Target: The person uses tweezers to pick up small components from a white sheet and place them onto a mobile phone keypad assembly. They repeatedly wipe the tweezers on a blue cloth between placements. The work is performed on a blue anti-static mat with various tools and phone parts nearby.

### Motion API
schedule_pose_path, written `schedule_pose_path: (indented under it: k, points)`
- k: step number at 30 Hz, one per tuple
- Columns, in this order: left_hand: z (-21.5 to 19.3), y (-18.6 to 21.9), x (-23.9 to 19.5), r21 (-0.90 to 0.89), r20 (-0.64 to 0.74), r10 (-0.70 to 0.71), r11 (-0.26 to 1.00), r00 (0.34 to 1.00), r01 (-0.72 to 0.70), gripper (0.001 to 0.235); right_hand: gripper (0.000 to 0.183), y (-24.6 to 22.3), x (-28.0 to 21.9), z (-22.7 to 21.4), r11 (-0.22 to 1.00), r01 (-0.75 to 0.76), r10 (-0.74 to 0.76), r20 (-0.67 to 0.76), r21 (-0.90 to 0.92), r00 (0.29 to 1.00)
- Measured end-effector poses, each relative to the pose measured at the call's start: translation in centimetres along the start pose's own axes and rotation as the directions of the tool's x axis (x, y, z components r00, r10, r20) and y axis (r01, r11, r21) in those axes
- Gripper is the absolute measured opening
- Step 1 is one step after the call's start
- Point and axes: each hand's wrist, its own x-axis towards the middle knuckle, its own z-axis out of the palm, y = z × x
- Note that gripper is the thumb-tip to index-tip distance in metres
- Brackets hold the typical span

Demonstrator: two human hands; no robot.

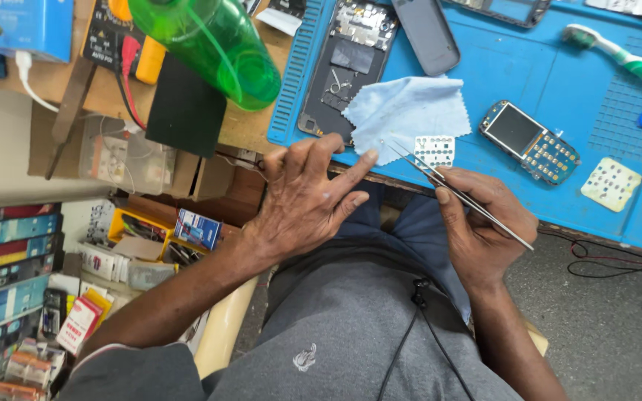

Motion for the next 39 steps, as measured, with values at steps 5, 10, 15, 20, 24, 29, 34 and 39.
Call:
schedule_pose_path:
  k: [5, 10, 15, 20, 24, 29, 34, 39]
  points:
    - [0.4, -1.0, -0.1, -0.183, -0.149, -0.072, 0.982, 0.986, 0.044, 0.034, 0.016, 0.2, 0.2, 0.1, 0.999, -0.036, 0.036, 0.013, 0.034, 0.999]
    - [0.5, -1.2, 0.6, -0.197, -0.192, -0.11, 0.978, 0.975, 0.072, 0.033, 0.013, 0.0, 0.1, 0.2, 0.998, -0.018, 0.016, 0.027, 0.066, 1.0]
    - [0.4, -1.1, 2.0, -0.255, -0.169, -0.066, 0.967, 0.983, 0.021, 0.021, 0.015, -0.2, 0.0, 0.4, 0.998, -0.057, 0.057, 0.005, -0.001, 0.998]
    - [0.2, -1.2, 3.5, -0.273, -0.213, -0.034, 0.962, 0.977, -0.026, 0.017, 0.016, -0.2, 0.1, 0.3, 0.998, -0.042, 0.042, 0.003, 0.036, 0.999]
    - [1.0, -1.4, 5.2, -0.231, -0.257, 0.002, 0.971, 0.966, -0.063, 0.016, 0.015, -0.1, -0.1, 0.2, 0.999, -0.042, 0.042, -0.01, -0.001, 0.999]
    - [2.2, -1.6, 5.6, -0.216, -0.245, 0.021, 0.973, 0.969, -0.075, 0.015, 0.014, 0.1, -0.4, 0.0, 0.998, -0.059, 0.06, -0.032, 0.035, 0.998]
    - [2.1, -1.4, 4.5, 0.011, -0.198, 0.118, 0.993, 0.973, -0.118, 0.019, 0.014, 0.4, -0.4, -0.1, 0.996, -0.072, 0.073, -0.029, 0.049, 0.997]
    - [0.8, -1.0, 3.3, 0.097, -0.08, 0.159, 0.984, 0.984, -0.151, 0.044, 0.01, 0.4, -0.5, 0.0, 0.996, -0.059, 0.061, -0.03, 0.072, 0.998]
